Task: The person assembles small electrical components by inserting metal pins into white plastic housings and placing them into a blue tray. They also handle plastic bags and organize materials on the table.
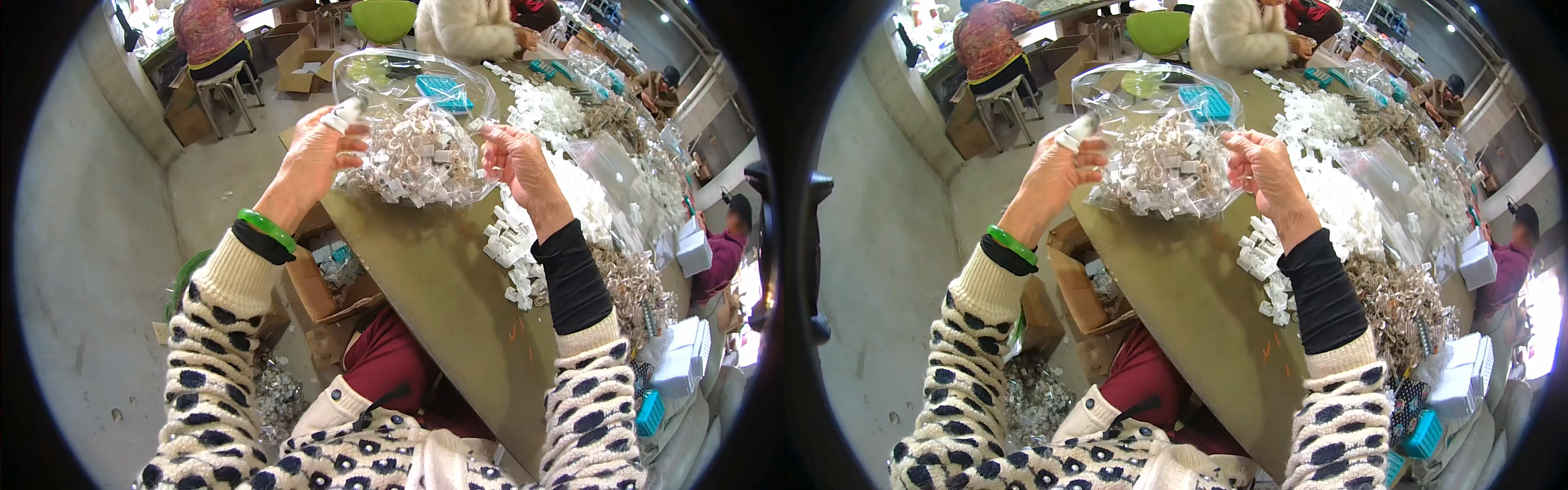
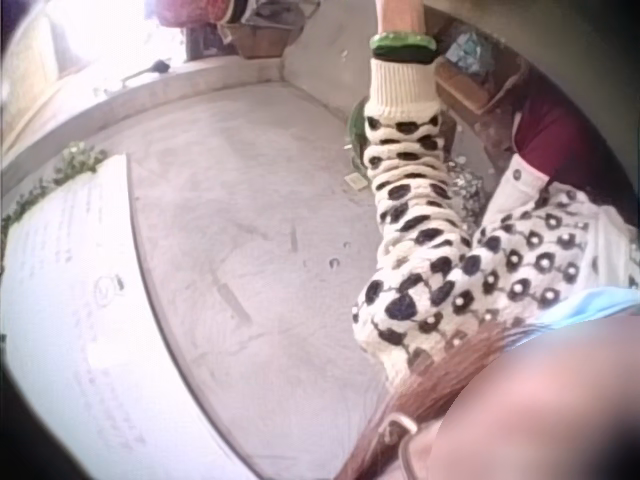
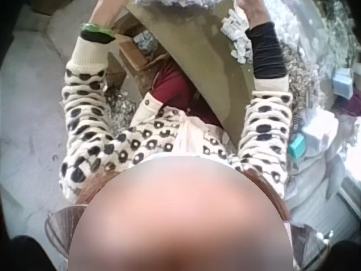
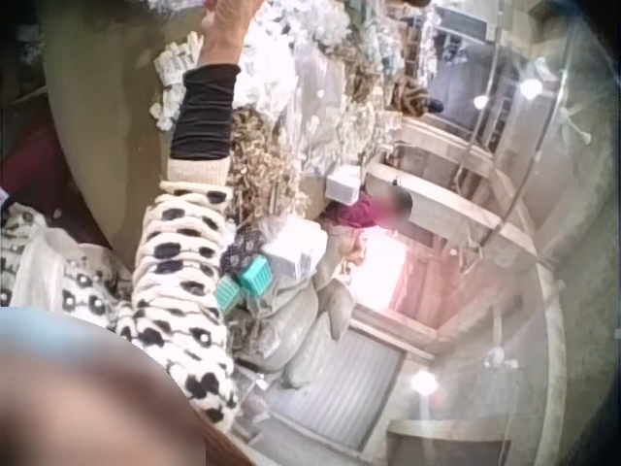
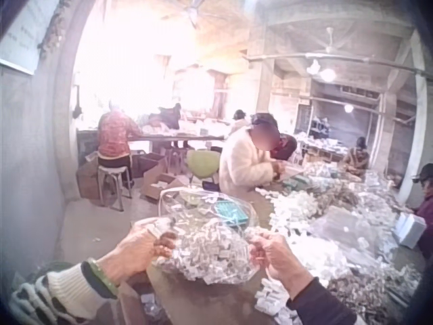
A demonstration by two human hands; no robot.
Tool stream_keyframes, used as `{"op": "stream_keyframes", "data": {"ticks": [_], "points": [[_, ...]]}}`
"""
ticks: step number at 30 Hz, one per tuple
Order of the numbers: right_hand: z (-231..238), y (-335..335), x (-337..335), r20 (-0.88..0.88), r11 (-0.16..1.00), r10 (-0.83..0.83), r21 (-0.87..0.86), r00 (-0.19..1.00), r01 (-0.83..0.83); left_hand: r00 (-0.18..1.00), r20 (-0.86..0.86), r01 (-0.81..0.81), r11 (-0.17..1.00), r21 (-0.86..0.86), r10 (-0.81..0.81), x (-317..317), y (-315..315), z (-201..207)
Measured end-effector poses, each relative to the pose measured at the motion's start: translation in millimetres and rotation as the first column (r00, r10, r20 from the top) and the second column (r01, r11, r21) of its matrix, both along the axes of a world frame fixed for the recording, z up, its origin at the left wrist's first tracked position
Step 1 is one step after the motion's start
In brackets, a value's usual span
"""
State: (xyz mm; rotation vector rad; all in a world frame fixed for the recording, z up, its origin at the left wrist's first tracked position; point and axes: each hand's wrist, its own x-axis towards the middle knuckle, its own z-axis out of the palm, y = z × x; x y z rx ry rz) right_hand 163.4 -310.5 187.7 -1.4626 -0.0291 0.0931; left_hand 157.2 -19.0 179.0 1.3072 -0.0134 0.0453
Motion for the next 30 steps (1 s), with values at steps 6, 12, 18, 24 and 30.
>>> {"op": "stream_keyframes", "data": {"ticks": [6, 12, 18, 24, 30], "points": [[3.8, -1.2, 8.4, -0.041, 0.997, 0.054, -0.058, 0.998, -0.056, 0.991, -0.101, 0.059, 0.967, -0.247, -0.087, 6.5, -21.2, -1.0], [0.2, 15.7, 30.4, 0.575, 0.565, 0.011, -0.678, 0.818, 0.47, 0.993, -0.012, -0.12, 0.993, 0.012, 0.12, 22.5, -26.5, 0.8], [43.0, 10.3, 42.6, 0.76, 0.454, -0.085, -0.546, 0.644, 0.704, 0.944, 0.234, -0.279, 0.942, 0.185, 0.234, 40.2, -7.4, 28.1], [49.7, 7.3, 25.4, 0.406, 0.72, -0.229, -0.541, 0.885, 0.434, 0.922, 0.245, -0.352, 0.914, 0.204, 0.3, 43.6, 26.1, 28.8], [67.1, 17.2, 22.0, 0.479, 0.903, -0.264, -0.182, 0.837, 0.389, 0.857, 0.409, -0.349, 0.937, 0.014, 0.313, 38.3, 42.1, 47.3]]}}
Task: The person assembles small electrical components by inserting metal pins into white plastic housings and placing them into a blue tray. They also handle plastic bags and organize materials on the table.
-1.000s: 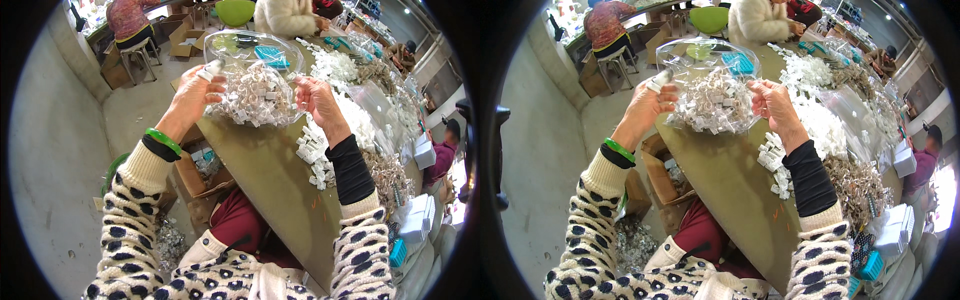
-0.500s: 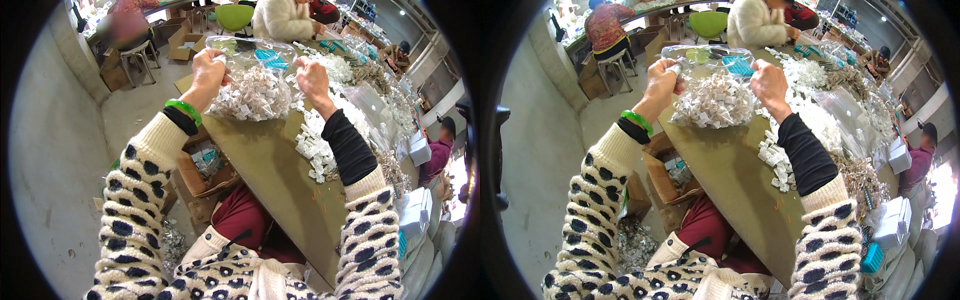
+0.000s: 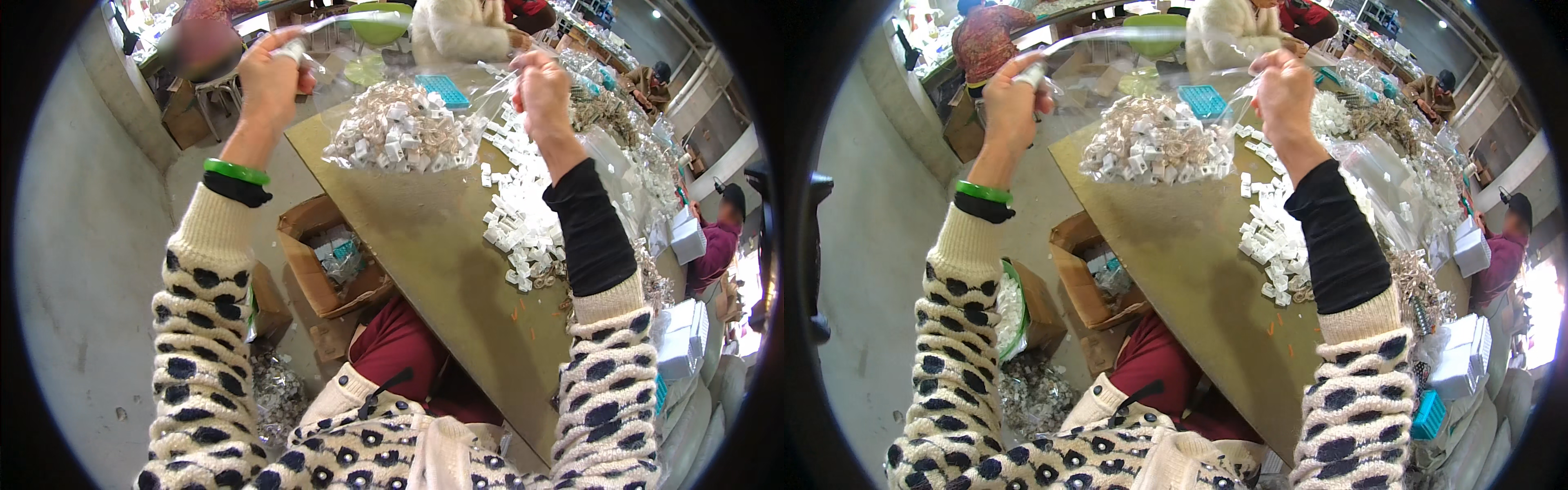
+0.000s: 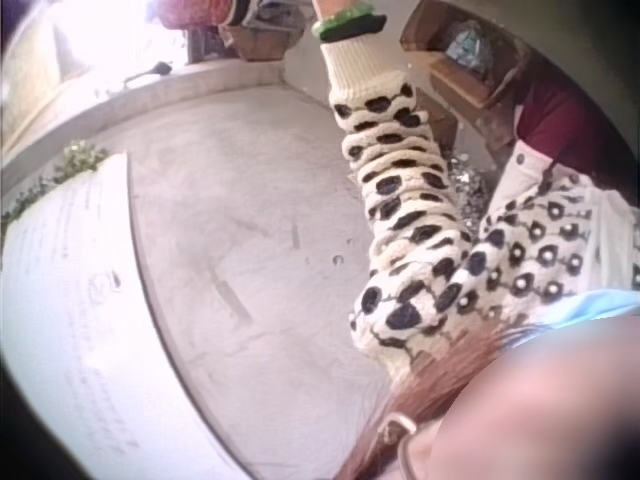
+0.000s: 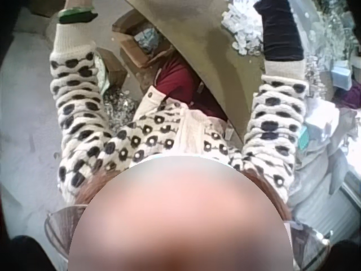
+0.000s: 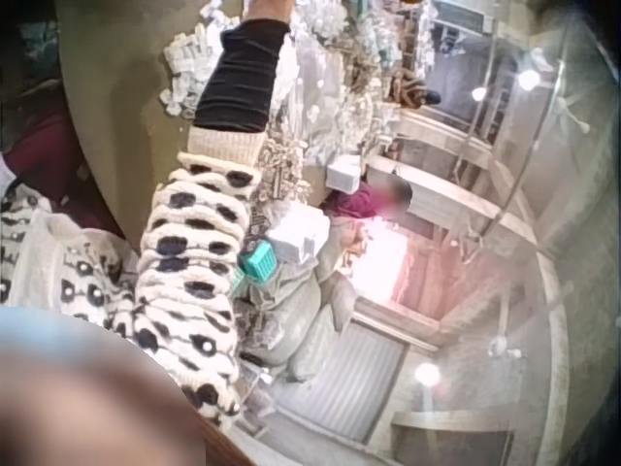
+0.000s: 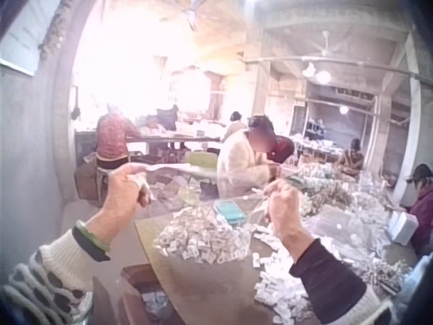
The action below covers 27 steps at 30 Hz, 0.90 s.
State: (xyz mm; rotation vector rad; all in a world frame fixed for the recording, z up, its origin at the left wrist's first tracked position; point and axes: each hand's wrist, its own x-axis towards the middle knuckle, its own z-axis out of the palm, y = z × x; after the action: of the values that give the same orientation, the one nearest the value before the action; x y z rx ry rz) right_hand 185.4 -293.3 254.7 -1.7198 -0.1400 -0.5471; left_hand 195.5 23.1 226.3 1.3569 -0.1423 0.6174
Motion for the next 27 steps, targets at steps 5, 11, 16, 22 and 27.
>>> {"op": "stream_keyframes", "data": {"ticks": [5, 11, 16, 22, 27], "points": [[-15.5, -6.4, -2.7, 0.016, 0.994, 0.073, 0.079, 0.997, -0.074, 0.99, -0.095, 0.096, 0.994, -0.053, -0.101, -10.0, 14.0, 1.0], [-15.3, -13.6, -14.3, -0.065, 0.894, -0.088, -0.446, 0.994, 0.05, 0.965, -0.18, 0.182, 0.982, -0.058, -0.19, -16.1, 19.9, -25.7], [-18.3, 22.2, -42.6, 0.55, 0.404, 0.286, -0.812, 0.785, 0.422, 0.958, -0.136, 0.243, 0.967, -0.071, -0.251, -15.9, 19.1, -33.8], [-47.8, 71.3, -29.0, 0.285, 0.141, 0.202, -0.955, 0.937, 0.26, 0.956, -0.134, 0.252, 0.964, -0.087, -0.262, -19.3, 13.8, -36.6], [-87.3, 86.9, -27.0, 0.388, 0.313, 0.208, -0.896, 0.898, 0.315, 0.946, -0.105, 0.301, 0.952, -0.057, -0.305, -23.5, 9.1, -41.1]]}}
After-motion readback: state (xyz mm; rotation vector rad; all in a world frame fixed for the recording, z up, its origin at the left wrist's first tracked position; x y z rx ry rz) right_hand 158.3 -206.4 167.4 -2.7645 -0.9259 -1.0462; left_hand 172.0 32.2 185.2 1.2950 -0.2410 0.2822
